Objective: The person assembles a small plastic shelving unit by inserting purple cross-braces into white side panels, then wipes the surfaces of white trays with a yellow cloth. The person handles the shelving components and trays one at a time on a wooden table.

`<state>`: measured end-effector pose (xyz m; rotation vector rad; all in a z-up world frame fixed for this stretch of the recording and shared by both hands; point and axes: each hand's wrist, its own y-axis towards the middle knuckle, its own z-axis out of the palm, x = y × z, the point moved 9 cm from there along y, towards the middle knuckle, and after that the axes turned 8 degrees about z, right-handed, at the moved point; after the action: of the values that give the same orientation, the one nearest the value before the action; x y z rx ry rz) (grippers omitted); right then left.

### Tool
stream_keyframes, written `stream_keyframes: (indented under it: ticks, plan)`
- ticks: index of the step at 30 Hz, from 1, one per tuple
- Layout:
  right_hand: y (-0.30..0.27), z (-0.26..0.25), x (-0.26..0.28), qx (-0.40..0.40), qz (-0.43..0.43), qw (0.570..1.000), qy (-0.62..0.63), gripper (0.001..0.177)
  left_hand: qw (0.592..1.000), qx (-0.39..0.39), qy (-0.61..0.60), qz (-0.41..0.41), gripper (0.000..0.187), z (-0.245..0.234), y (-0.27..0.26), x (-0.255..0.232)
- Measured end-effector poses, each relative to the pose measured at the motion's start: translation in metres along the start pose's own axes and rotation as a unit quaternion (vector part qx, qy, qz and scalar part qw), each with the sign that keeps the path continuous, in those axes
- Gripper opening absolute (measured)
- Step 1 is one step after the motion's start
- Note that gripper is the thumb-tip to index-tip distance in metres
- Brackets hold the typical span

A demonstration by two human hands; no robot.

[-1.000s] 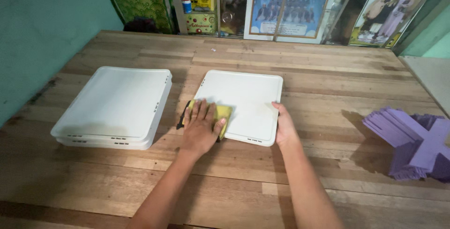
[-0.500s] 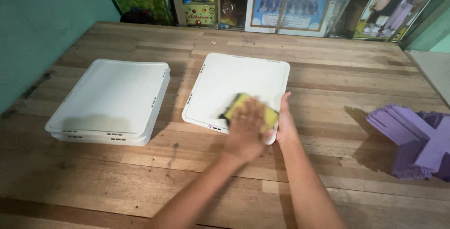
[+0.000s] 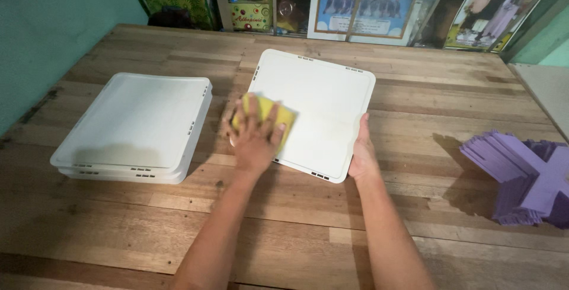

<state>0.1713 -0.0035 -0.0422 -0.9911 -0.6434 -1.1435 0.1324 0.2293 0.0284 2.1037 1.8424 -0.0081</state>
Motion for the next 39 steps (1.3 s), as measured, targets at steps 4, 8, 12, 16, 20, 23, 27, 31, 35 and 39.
stream_keyframes:
  ticks: [4,8,12,16,20,23,27,31,35,39]
  plan:
    - [-0.004,0.011,0.006,0.035,-0.015,0.999,0.030,0.081,0.998,-0.021,-0.004,-0.064,0.064,-0.001,-0.002,0.021]
    - [-0.004,0.017,0.011,0.067,-0.054,0.996,0.036,0.082,0.999,-0.032,0.009,0.034,0.071,0.006,-0.002,-0.019]
    - [0.003,0.004,-0.005,0.035,0.024,0.996,0.080,0.087,0.981,0.026,0.007,0.191,0.072,0.034,-0.028,-0.110]
    - [0.009,-0.006,-0.007,0.028,0.018,0.993,0.117,0.089,0.964,-0.027,-0.063,0.257,0.068,0.027,-0.043,-0.145]
    - [0.011,-0.008,-0.006,0.023,0.001,0.996,0.088,0.087,0.967,0.003,-0.053,0.248,0.066,0.027,-0.027,-0.123]
    - [0.011,0.000,-0.008,0.059,0.008,0.998,0.039,0.089,0.980,-0.011,-0.046,0.192,0.067,0.025,-0.013,-0.086]
    - [0.009,0.006,0.001,0.099,-0.054,0.992,0.054,0.085,0.993,-0.087,-0.011,0.082,0.068,0.007,0.006,-0.021]
    - [0.011,0.006,-0.001,0.094,-0.052,0.993,0.050,0.084,0.995,-0.103,-0.006,-0.006,0.068,0.005,0.004,0.011]
    - [0.006,0.013,0.004,0.121,-0.076,0.988,0.067,0.082,0.993,-0.083,-0.060,0.066,0.073,0.019,-0.006,-0.029]
    - [0.007,0.008,-0.010,0.081,0.026,0.990,0.111,0.082,0.979,-0.078,-0.033,0.184,0.070,0.029,-0.023,-0.108]
